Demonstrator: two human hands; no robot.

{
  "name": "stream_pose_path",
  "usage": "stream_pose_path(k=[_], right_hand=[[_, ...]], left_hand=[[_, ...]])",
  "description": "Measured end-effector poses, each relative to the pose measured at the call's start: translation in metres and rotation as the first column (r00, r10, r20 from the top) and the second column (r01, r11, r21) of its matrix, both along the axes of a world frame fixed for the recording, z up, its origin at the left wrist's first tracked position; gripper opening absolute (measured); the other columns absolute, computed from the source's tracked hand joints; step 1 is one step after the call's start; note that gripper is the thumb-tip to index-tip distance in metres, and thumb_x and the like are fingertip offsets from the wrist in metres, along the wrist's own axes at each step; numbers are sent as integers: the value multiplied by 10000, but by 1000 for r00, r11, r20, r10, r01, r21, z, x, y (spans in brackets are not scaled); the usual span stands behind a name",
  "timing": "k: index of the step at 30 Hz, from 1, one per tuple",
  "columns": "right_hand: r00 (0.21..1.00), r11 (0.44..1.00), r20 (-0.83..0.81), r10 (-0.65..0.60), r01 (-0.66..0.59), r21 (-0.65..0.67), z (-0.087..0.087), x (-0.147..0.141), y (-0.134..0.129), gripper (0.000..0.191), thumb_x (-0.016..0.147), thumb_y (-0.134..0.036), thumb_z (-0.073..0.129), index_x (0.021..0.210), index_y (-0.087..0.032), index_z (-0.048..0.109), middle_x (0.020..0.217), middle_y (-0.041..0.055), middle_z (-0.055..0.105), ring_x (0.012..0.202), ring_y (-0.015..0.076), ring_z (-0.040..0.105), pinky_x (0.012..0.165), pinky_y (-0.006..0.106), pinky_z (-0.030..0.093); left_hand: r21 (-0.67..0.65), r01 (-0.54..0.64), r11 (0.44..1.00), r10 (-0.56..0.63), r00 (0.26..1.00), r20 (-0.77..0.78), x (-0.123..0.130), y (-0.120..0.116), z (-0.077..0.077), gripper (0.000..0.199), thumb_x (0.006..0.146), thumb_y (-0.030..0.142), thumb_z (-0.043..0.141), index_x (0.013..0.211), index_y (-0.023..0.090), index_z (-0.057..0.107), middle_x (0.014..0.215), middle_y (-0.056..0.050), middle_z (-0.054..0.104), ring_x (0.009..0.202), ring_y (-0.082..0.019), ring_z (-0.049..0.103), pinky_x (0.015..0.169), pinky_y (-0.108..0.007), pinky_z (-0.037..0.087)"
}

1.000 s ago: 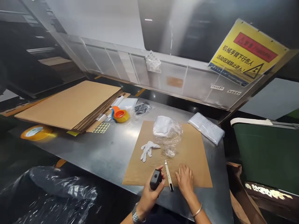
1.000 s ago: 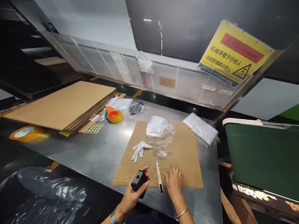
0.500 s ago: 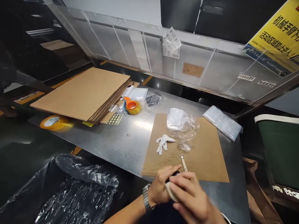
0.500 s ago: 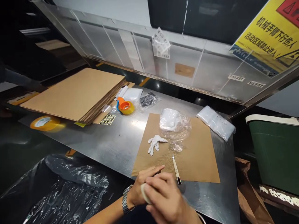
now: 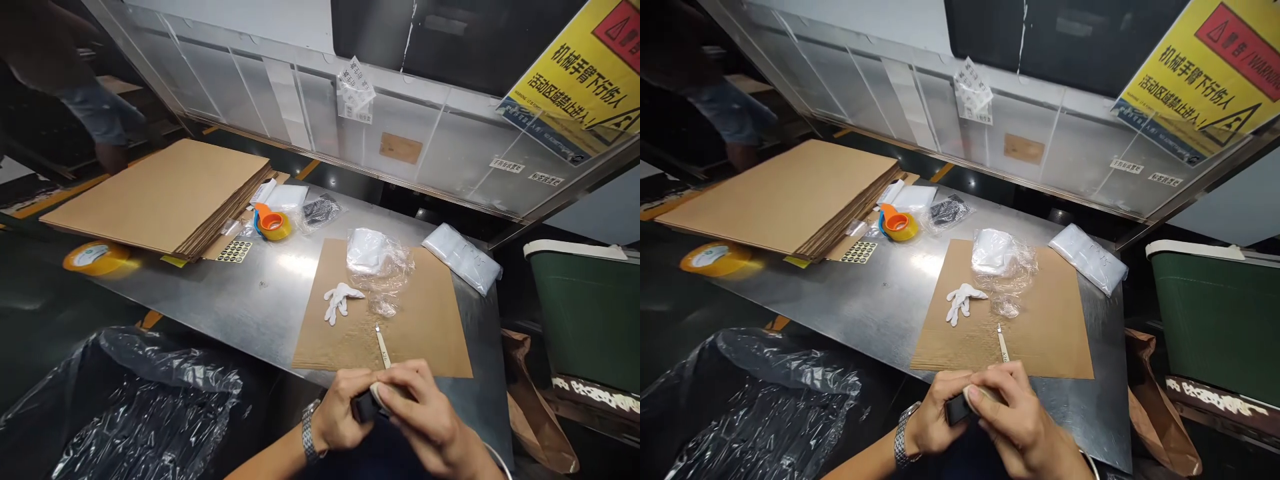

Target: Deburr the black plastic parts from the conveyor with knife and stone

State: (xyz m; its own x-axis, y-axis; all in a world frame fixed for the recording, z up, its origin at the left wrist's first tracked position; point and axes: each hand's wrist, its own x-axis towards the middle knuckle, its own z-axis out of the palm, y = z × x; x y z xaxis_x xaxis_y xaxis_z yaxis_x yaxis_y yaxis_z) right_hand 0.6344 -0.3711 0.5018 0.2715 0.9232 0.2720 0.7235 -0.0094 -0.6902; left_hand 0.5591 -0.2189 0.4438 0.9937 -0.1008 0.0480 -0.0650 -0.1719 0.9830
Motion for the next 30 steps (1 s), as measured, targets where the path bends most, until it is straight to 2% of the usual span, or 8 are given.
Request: stream_pose_path(k=[4,7,12,18,21,24,27,30], right_hand=[[998,998,2,62,-62,6,1,0,-13,609,823,-55,481,1374,-222,282,1150,101,546,1027,197,479,846,352,455],[993,999,-109,-43,45,13,-13,4,-27,512,853,-107,445,1339,-244,360,1161,101,525,1027,208,482,843,382,456],[894,924,-323,-312,364,114,-38,1,-32,396,895,-277,421,1290,-254,442,1175,109,509,1064,242,481,865,437,449],[900,878,-229,-371,420,229,-57,-30,-19,429,909,-268,386,1337,-248,379,1149,117,491,1057,237,479,841,421,458],[938,882,-141,-315,345,322,-69,-43,-23,422,919,-344,343,1329,-258,391,1094,114,489,960,214,499,746,370,490],[933,884,-134,-334,359,299,-73,-33,-25,416,916,-303,364,1330,-265,387,1107,111,468,973,214,484,773,390,478],[884,864,-200,-422,459,206,-68,-7,-22,429,891,-193,414,1314,-266,410,1148,110,455,1060,228,457,843,428,449],[872,860,-212,-442,479,176,-60,8,-20,435,874,-147,432,1292,-267,438,1145,103,464,1060,219,464,835,410,460]], left_hand=[[-57,26,998,-27,1000,-13,0,-12,2,206,756,274,501,724,166,674,641,-75,582,624,-204,533,626,-318,396],[-324,25,946,-79,985,-152,-2,-19,-5,172,717,322,583,769,163,620,662,-55,589,638,-193,553,617,-298,412],[-818,-188,543,-155,935,-318,0,-38,-18,427,725,533,558,979,198,485,774,-42,624,547,-160,588,533,-284,439],[-904,-412,113,-226,875,-427,19,-39,-18,552,742,630,455,1028,171,567,1017,-79,620,1018,-229,555,911,-356,384],[-899,-438,-13,-206,881,-427,26,-35,-19,487,791,570,430,1073,192,554,1100,-48,596,1085,-182,511,895,-324,406],[-912,-409,-23,-268,882,-389,25,-39,-21,453,790,504,470,1089,175,558,1108,-55,609,1046,-196,545,873,-344,425],[-893,-438,103,-341,828,-445,19,-47,-17,460,761,476,529,1045,119,587,963,-94,670,936,-235,610,864,-374,431],[-822,-524,224,-175,808,-563,18,-49,-6,355,759,407,580,1004,151,590,913,-81,686,898,-242,627,826,-393,453]])
